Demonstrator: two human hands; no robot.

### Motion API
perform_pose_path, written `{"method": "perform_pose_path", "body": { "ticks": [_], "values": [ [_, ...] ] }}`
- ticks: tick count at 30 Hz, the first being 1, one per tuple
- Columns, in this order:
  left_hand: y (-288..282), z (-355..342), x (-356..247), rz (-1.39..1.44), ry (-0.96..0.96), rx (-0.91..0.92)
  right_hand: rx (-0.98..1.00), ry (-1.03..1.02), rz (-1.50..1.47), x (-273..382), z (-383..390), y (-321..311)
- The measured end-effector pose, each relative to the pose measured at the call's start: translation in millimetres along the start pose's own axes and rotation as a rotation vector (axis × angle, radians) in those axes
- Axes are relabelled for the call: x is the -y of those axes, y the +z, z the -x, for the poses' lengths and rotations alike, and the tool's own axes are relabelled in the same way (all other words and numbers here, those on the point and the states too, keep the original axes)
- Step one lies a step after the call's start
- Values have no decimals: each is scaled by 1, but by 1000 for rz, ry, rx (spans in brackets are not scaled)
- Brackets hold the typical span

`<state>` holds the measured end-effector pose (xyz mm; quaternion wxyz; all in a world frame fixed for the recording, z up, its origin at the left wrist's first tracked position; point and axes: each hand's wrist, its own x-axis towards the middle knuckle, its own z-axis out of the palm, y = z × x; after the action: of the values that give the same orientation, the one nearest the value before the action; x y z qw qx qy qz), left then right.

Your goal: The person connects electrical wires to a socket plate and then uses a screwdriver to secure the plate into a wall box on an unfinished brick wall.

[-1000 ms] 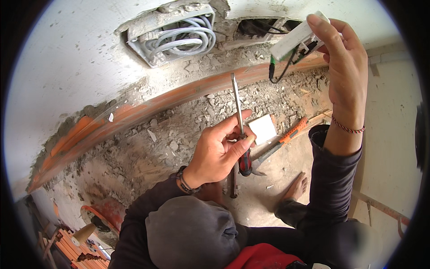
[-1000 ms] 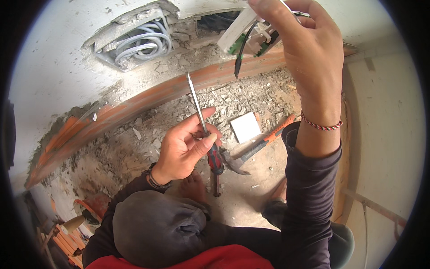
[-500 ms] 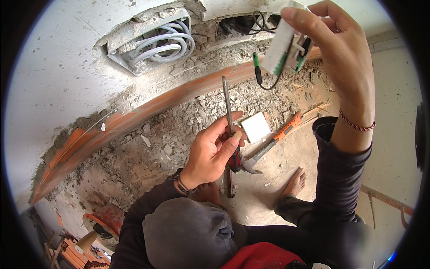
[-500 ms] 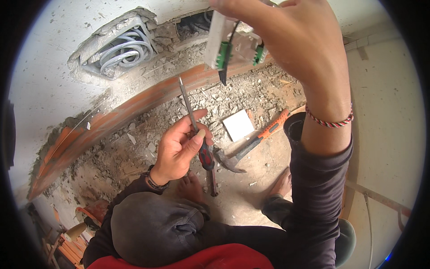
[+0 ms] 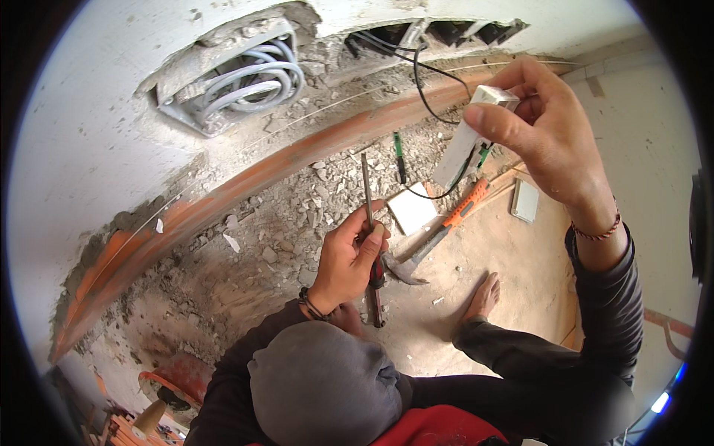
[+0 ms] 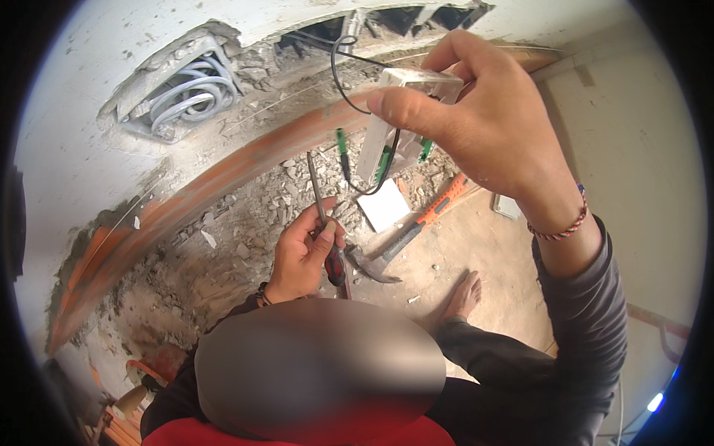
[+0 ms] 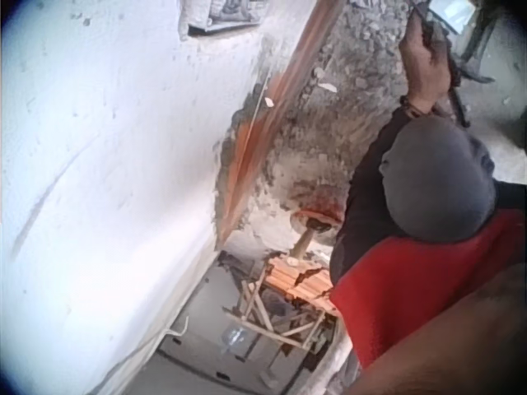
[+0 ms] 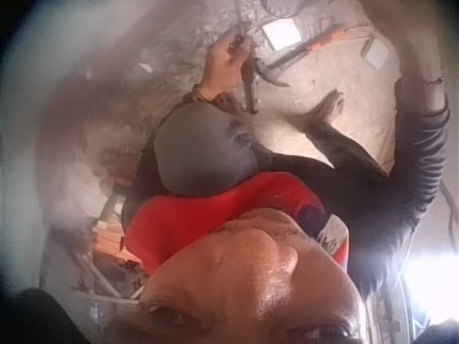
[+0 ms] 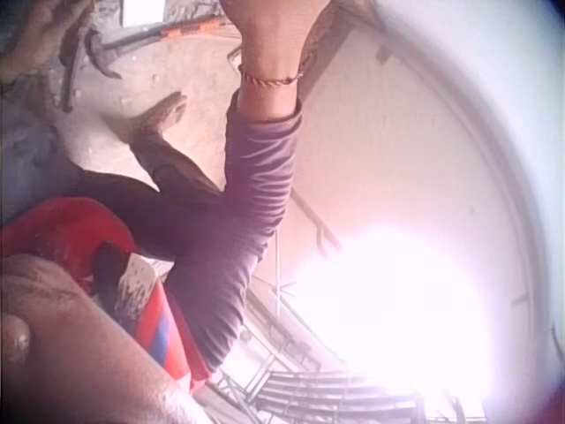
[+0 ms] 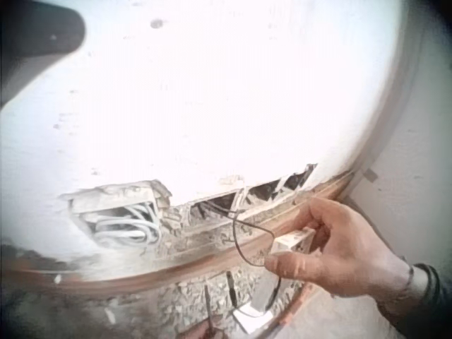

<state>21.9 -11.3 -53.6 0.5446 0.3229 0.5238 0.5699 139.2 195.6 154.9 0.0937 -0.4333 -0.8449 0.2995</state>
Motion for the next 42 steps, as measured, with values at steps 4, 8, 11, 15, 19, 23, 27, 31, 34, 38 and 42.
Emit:
{"method": "perform_pose_path", "body": {
  "ticks": [4,8,11,15,19,23,27,31,34,38,42],
  "values": [
    [5,-3,5,26,30,-27,-81,7,149,-19,-2,4],
    [12,-6,14,124,22,-47,3,83,190,-20,-7,2],
    [15,-8,18,211,-37,-118,-5,31,198,-25,-7,3],
    [7,-9,28,235,-87,-130,81,72,162,-22,-6,1],
    [1,-7,27,218,-98,-146,168,109,88,-27,-4,5],
    [-2,-3,19,159,-92,-202,233,52,257,-39,-6,7],
    [-2,8,11,108,-115,-257,175,-58,159,-66,-7,17],
    [-6,28,4,80,-148,-325,239,-209,40,-76,-12,6],
    [-3,38,-2,76,-206,-376,324,-144,92,-79,-15,-9],
    [2,47,-12,-34,-248,-441,341,-237,81,-94,-28,-17],
    [8,47,-35,-167,-321,-421,346,-306,50,-109,-38,-24]
  ]
}}
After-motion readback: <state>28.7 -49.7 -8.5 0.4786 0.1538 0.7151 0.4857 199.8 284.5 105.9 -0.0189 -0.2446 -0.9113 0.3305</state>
